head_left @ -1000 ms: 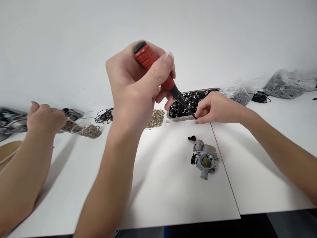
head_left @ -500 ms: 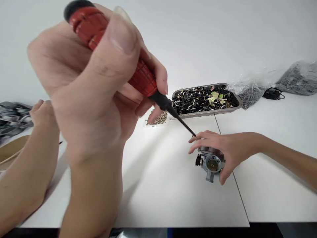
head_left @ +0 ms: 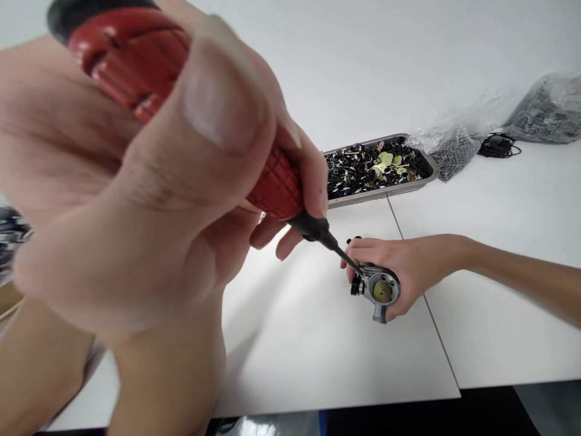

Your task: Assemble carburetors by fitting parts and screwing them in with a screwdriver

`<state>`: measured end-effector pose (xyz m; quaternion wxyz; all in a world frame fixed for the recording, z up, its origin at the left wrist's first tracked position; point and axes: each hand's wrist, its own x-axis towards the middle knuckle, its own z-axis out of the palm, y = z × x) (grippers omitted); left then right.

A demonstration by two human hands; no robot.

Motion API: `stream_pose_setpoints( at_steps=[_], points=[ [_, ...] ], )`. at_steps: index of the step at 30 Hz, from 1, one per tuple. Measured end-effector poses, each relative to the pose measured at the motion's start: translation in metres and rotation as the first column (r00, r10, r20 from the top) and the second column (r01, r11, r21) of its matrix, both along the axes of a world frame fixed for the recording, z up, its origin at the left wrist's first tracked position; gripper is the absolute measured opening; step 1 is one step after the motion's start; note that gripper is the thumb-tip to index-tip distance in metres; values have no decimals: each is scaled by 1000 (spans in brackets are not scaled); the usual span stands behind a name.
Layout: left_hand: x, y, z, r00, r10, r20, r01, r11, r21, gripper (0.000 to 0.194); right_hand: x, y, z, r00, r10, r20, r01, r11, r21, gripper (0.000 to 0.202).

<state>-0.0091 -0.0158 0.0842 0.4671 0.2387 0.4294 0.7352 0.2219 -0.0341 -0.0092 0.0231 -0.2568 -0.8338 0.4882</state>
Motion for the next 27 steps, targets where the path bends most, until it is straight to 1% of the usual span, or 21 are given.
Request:
stream_pose_setpoints(
  at_steps=[1,2,3,4,5,6,9,10,11,13,15,17,19,20,21,23,25,27],
  points=[
    [5,-2,2,998,-33,-52,35,998,45,44,0,0,-1,1000,0,3,0,1000,2,58],
    [10,-5,3,983,-102,-152,120,987,111,40,0,0,-1,1000,-1,5,1,1000,6,58],
    [15,-7,5,939,-190,-288,246,953,174,35,0,1,-2,1000,-2,3,2,1000,9,59],
    [19,-10,6,863,-271,-426,386,898,210,31,0,1,-3,1000,-2,2,2,1000,11,59],
    [24,-14,8,776,-339,-532,509,835,211,27,0,1,-3,1000,-3,0,3,1000,12,59],
    [28,-18,9,705,-386,-596,590,784,190,24,0,1,-4,1000,-4,-2,4,1000,13,59],
    [40,-28,14,623,-487,-612,677,728,109,22,0,0,-3,1000,-13,10,13,1000,-1,57],
    [44,-30,15,588,-499,-637,706,701,102,24,1,0,-3,1000,-19,19,19,1000,-6,57],
    [47,-31,16,541,-496,-679,742,662,109,25,1,0,-2,999,-25,31,25,1000,-7,56],
    [51,-32,16,470,-439,-766,799,580,157,31,1,0,-1,999,-13,49,13,1000,1,54],
    [50,-30,16,440,-364,-821,828,520,213,47,1,0,-1,999,11,32,-11,1000,11,55],
    [45,-28,14,397,-339,-853,868,441,228,64,0,1,-3,1000,25,-11,-24,1000,16,58],
    [39,-27,13,357,-326,-875,904,356,237,73,0,1,-6,999,23,-48,-22,1000,22,58],
    [36,-26,12,353,-319,-880,911,331,245,75,-1,2,-7,998,24,-60,-22,999,23,57],
    [34,-26,11,360,-307,-881,911,321,260,76,-1,2,-8,997,24,-67,-23,1000,20,55],
    [33,-26,11,377,-291,-880,901,334,275,77,-1,2,-9,997,16,-71,-16,1000,4,55],
    [35,-26,11,372,-298,-879,899,352,262,80,-1,2,-9,998,4,-62,-4,1000,-2,55],
    [39,-26,13,349,-321,-880,904,362,227,83,-1,1,-7,999,-6,-46,6,1000,-2,56]
  ],
)
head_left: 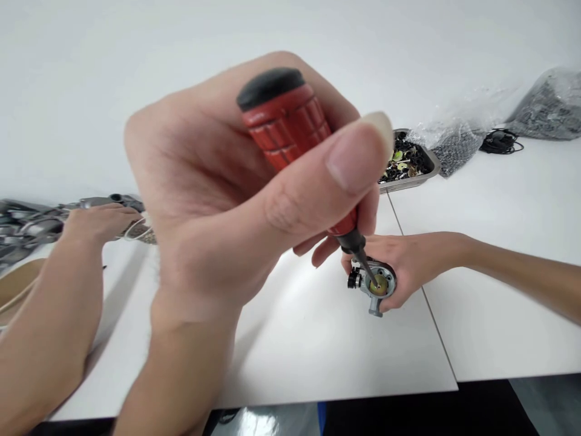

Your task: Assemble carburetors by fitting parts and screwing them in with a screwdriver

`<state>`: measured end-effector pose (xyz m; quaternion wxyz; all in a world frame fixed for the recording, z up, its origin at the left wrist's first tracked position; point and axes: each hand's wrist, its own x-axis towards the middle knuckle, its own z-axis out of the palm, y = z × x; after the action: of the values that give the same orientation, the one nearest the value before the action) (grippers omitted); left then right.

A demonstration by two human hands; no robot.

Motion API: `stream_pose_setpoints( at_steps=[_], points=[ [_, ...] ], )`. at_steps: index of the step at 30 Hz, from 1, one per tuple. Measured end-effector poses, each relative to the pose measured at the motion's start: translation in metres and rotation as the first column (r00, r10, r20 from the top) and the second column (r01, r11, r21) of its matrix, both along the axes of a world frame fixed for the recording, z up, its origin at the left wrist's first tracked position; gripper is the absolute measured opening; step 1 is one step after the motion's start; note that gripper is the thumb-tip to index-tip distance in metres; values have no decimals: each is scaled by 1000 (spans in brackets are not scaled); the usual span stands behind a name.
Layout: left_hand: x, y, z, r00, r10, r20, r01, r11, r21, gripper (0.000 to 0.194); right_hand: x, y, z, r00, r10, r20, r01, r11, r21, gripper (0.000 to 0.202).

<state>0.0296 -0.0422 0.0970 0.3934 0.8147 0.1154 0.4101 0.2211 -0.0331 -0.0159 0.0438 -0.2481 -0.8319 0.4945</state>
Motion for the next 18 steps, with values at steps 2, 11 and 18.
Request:
stream_pose_setpoints(
  at_steps=[2,11,18],
  points=[
    [4,-1,1,1000,28,0,-28,999,-24,84,0,-1,2,1000,-9,10,9,1000,-12,56],
    [13,-8,-4,990,140,4,-140,988,-58,78,-1,-1,7,1000,-3,30,3,1000,-18,53],
    [14,-4,1,987,160,-6,-160,987,-17,82,-1,-2,2,1000,-16,22,16,1000,-15,64]
  ],
)
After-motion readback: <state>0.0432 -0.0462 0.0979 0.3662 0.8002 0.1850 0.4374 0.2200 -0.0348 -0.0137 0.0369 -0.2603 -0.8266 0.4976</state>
